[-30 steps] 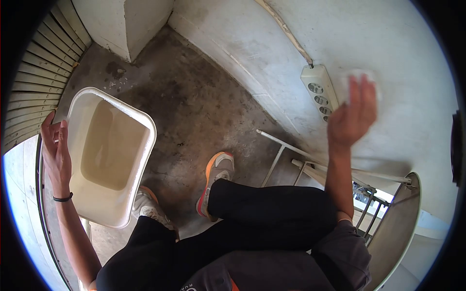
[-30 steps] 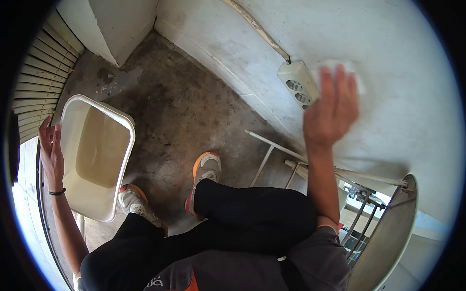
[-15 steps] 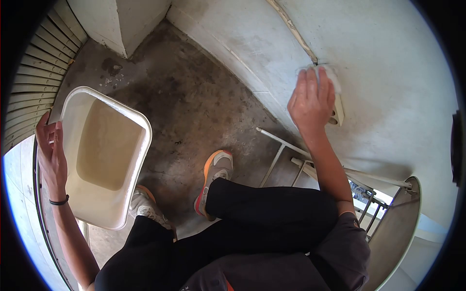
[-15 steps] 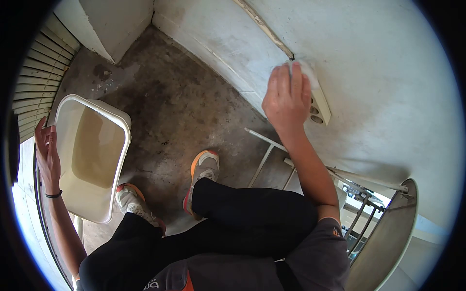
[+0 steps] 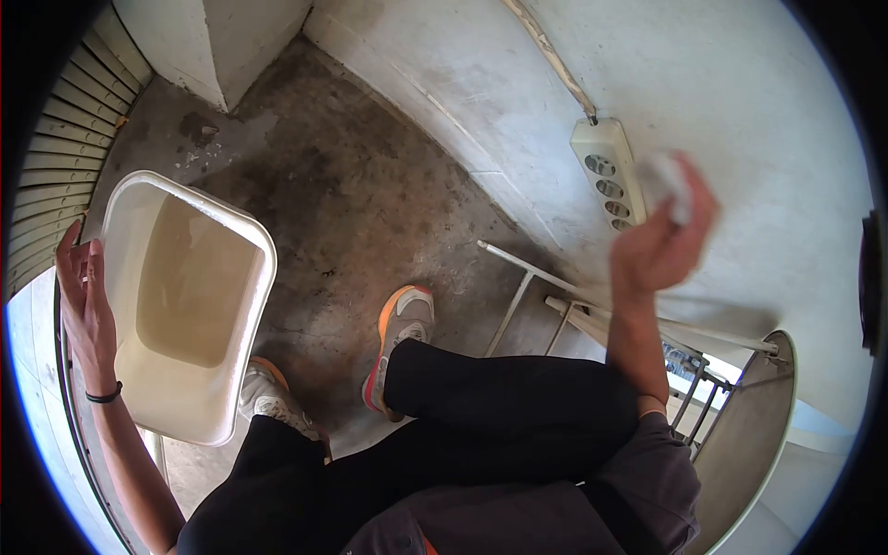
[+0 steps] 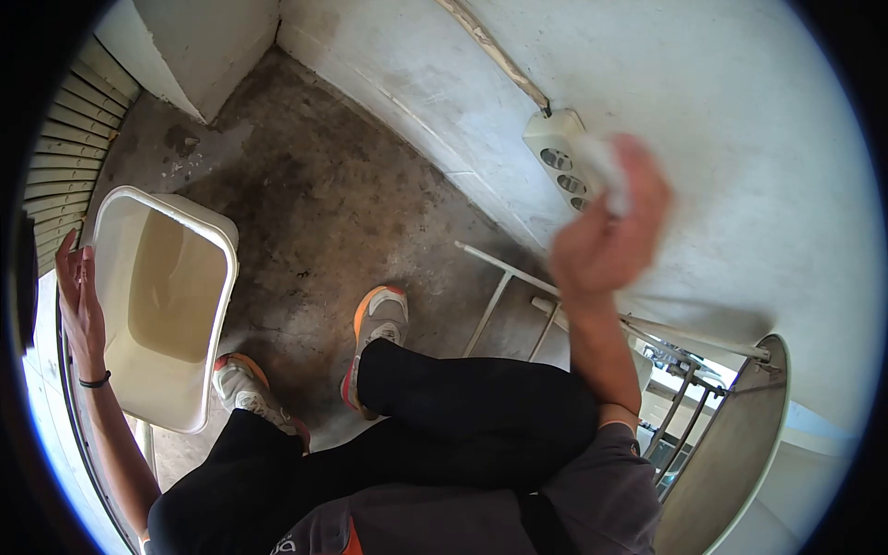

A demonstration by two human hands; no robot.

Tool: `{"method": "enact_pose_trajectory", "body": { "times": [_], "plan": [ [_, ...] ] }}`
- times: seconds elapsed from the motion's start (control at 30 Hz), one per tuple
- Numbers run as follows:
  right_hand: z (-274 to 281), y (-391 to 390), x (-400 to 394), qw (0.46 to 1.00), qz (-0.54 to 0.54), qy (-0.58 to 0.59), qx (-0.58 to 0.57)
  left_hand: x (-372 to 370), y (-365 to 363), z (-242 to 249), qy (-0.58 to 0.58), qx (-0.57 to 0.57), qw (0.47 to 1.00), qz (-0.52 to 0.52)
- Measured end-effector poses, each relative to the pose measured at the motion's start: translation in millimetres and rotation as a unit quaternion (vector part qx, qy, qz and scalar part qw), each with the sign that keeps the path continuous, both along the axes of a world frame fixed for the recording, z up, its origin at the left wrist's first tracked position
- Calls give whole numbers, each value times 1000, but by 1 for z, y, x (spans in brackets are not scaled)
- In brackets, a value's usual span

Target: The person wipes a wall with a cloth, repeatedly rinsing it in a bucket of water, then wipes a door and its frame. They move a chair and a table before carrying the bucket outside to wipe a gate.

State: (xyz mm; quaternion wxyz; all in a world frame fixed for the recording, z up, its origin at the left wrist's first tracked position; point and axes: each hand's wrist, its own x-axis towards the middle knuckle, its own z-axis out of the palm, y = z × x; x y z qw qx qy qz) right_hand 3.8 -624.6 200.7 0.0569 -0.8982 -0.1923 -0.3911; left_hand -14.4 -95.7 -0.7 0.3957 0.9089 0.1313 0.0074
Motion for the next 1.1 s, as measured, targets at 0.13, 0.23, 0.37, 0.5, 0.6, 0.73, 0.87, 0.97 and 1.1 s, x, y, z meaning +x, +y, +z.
{"method": "enact_pose_trajectory", "body": {
  "times": [0.13,0.23,0.37,0.5,0.6,0.73,0.87,0.97,1.1],
  "plan": [
    [13,-17,4,964,-86,-61,-246,0,-5,2,-31,1,1000,3],
    [-31,-30,1,943,-149,39,-295,-1,1,1,-10,5,1000,-5],
    [-50,-24,10,946,-146,47,-287,-2,4,-1,0,1,1000,-12],
    [-56,-14,17,907,-133,33,-398,-2,6,-5,-10,18,1000,-20],
    [-65,-13,23,900,-91,55,-422,-3,-3,1,-47,11,999,-11],
    [-89,-14,19,907,-39,203,-367,-2,-2,3,-50,-2,999,-8],
    [-90,-9,-2,925,-26,301,-230,-3,-3,2,-56,-4,998,-7],
    [-56,12,-15,968,13,212,-131,-2,-4,3,-56,6,998,-6],
    [-11,-9,-9,986,29,-77,-145,-2,2,-2,-24,22,999,-28]
  ]
}}
